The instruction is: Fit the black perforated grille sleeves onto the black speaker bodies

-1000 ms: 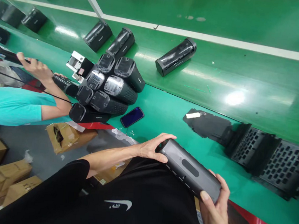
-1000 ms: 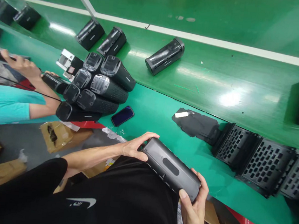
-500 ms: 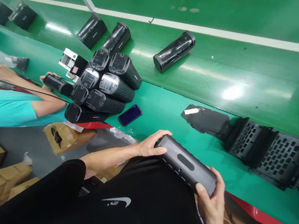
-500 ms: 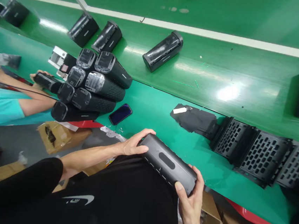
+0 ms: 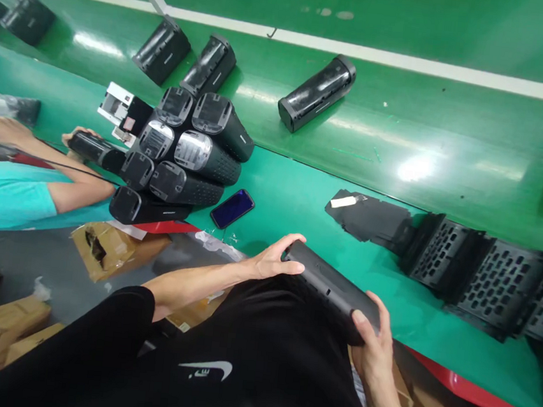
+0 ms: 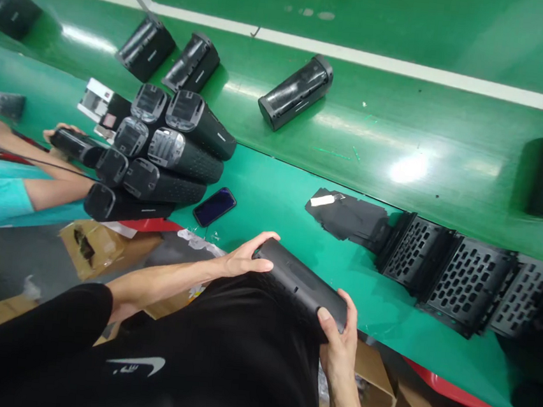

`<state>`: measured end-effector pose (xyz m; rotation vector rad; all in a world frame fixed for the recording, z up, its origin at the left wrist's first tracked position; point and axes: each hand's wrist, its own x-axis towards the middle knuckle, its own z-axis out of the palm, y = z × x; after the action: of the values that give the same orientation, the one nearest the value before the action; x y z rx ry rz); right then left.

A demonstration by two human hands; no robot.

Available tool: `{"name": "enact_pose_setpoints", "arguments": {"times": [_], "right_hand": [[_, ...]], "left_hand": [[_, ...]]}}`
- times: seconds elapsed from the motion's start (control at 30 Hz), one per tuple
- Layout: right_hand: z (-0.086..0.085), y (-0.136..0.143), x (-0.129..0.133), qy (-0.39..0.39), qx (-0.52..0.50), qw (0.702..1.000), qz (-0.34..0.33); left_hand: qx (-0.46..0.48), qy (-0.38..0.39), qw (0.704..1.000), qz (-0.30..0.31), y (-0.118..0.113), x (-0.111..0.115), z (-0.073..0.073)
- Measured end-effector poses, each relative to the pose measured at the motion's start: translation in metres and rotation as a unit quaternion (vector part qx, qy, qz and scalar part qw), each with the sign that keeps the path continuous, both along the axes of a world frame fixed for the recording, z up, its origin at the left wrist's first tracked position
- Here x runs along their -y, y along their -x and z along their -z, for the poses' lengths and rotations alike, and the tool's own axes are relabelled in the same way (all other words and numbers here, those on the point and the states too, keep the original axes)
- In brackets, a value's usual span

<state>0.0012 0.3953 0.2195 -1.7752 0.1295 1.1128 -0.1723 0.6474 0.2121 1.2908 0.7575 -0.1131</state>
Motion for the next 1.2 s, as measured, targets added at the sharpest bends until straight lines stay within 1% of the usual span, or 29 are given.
{"name": "enact_pose_setpoints", "arguments": {"times": [0.07,0.13,0.17,0.23,0.3,0.37,0.4,0.47,0.53,0.57,0.67,0.77,0.9,1.1,1.2], "right_hand": [[0.011,-0.008,-0.006,0.024,-0.096,0.994,0.038],[0.017,-0.018,-0.011,0.038,-0.146,0.988,0.035],[0.018,-0.022,-0.013,0.033,-0.151,0.988,0.026],[0.018,-0.026,-0.014,0.013,-0.136,0.991,0.01],[0.017,-0.024,-0.015,0.003,-0.112,0.994,0.008],[0.017,-0.02,-0.016,0.01,-0.104,0.994,0.02],[0.017,-0.018,-0.016,0.012,-0.105,0.994,0.022],[0.017,-0.019,-0.018,0.012,-0.105,0.994,0.014],[0.014,-0.022,-0.02,0.007,-0.094,0.996,0.0],[0.012,-0.024,-0.022,0.003,-0.09,0.996,-0.005],[0.007,-0.027,-0.028,-0.007,-0.095,0.995,0.001],[0.007,-0.024,-0.03,-0.009,-0.115,0.993,0.016],[0.008,-0.018,-0.029,-0.008,-0.134,0.991,0.024],[-0.001,-0.014,-0.032,-0.007,-0.145,0.988,0.046],[0.0,-0.013,-0.032,-0.011,-0.157,0.986,0.054]], "left_hand": [[-0.074,0.028,0.997,0.019,-0.007,-0.005,0.004],[-0.1,0.07,0.992,0.043,-0.013,-0.012,0.009],[-0.091,0.093,0.99,0.045,-0.015,-0.015,0.013],[-0.059,0.128,0.99,0.022,-0.017,-0.02,0.021],[-0.048,0.135,0.99,-0.005,-0.018,-0.022,0.027],[-0.063,0.123,0.99,-0.015,-0.019,-0.022,0.031],[-0.073,0.124,0.99,-0.013,-0.019,-0.022,0.031],[-0.07,0.152,0.986,-0.006,-0.018,-0.025,0.029],[-0.035,0.19,0.981,0.001,-0.018,-0.03,0.025],[-0.015,0.195,0.981,0.004,-0.018,-0.033,0.023],[0.017,0.153,0.988,0.006,-0.019,-0.041,0.019],[0.013,0.116,0.993,0.012,-0.02,-0.044,0.018],[0.001,0.114,0.993,0.016,-0.018,-0.043,0.018],[-0.002,0.121,0.993,0.01,-0.015,-0.039,0.017],[-0.007,0.12,0.993,0.009,-0.015,-0.039,0.014]]}}
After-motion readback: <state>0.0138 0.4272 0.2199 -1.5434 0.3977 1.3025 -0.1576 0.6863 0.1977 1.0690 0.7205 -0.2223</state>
